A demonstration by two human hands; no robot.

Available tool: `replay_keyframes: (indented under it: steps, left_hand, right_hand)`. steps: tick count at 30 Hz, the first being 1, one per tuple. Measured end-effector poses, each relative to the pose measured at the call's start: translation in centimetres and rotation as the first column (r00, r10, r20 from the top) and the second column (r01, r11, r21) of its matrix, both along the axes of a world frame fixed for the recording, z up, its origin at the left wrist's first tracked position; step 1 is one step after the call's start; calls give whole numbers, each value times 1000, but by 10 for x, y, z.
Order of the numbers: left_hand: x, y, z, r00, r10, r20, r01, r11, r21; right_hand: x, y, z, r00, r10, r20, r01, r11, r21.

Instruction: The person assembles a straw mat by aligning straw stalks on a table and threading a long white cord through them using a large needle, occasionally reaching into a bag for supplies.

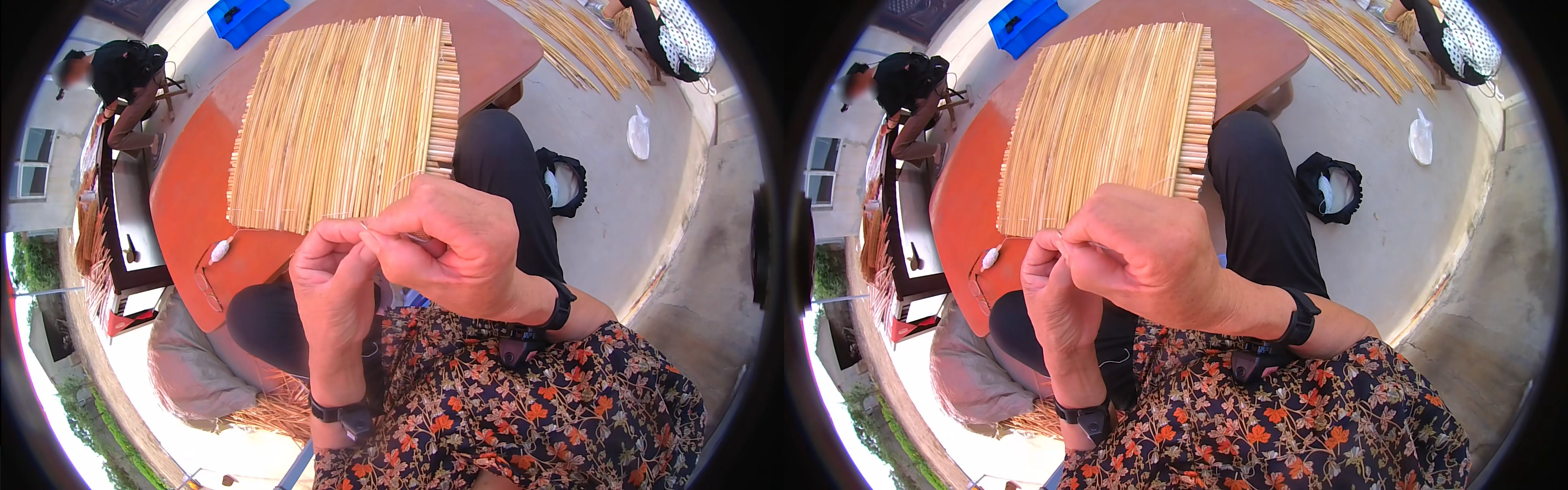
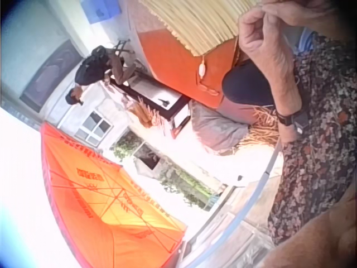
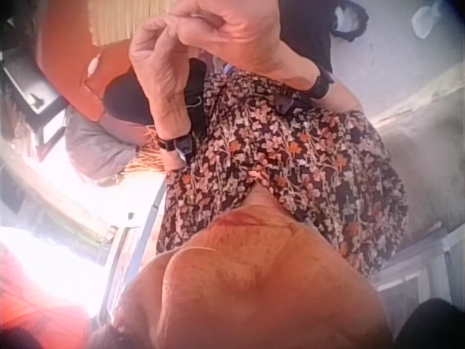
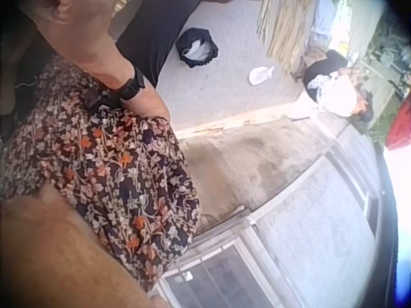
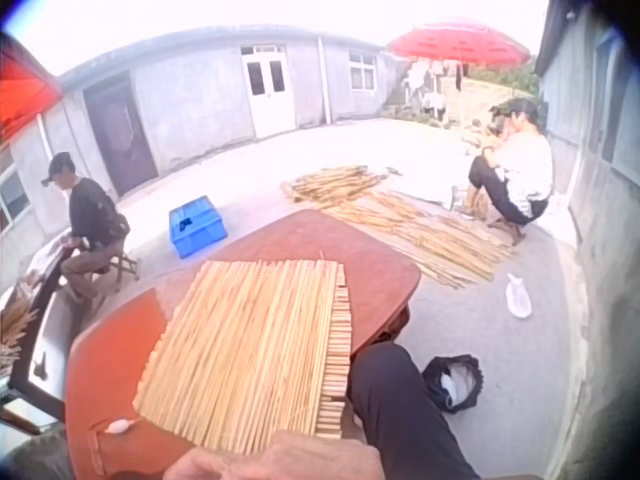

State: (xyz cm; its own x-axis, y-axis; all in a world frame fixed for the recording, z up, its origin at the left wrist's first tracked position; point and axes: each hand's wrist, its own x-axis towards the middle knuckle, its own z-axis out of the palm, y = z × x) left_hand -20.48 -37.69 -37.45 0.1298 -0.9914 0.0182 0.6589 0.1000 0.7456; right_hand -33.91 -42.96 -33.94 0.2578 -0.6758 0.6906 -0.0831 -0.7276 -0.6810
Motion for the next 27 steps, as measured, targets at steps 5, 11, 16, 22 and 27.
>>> replay_keyframes:
  steps: [5,11,16,22,27]
  left_hand:
    - [0,1,-1,1000,-5,-12,5,1000,1]
    - [0,0,-1,1000,7,-1,-6,1000,14]
    - [0,-1,-1,1000,17,12,-18,1000,25]
    - [1,-1,-1,999,20,33,-21,999,30]
    - [1,-1,-1,998,31,56,-33,999,31]
  right_hand:
    - [0,2,-1,1000,-7,11,6,999,37]
    - [1,2,-2,1000,-16,-12,17,999,35]
    - [1,1,-2,1000,-4,-18,5,999,40]
    - [3,-2,-7,1000,-1,23,1,1000,-5]
    - [4,-2,-7,1000,-7,15,7,1000,6]
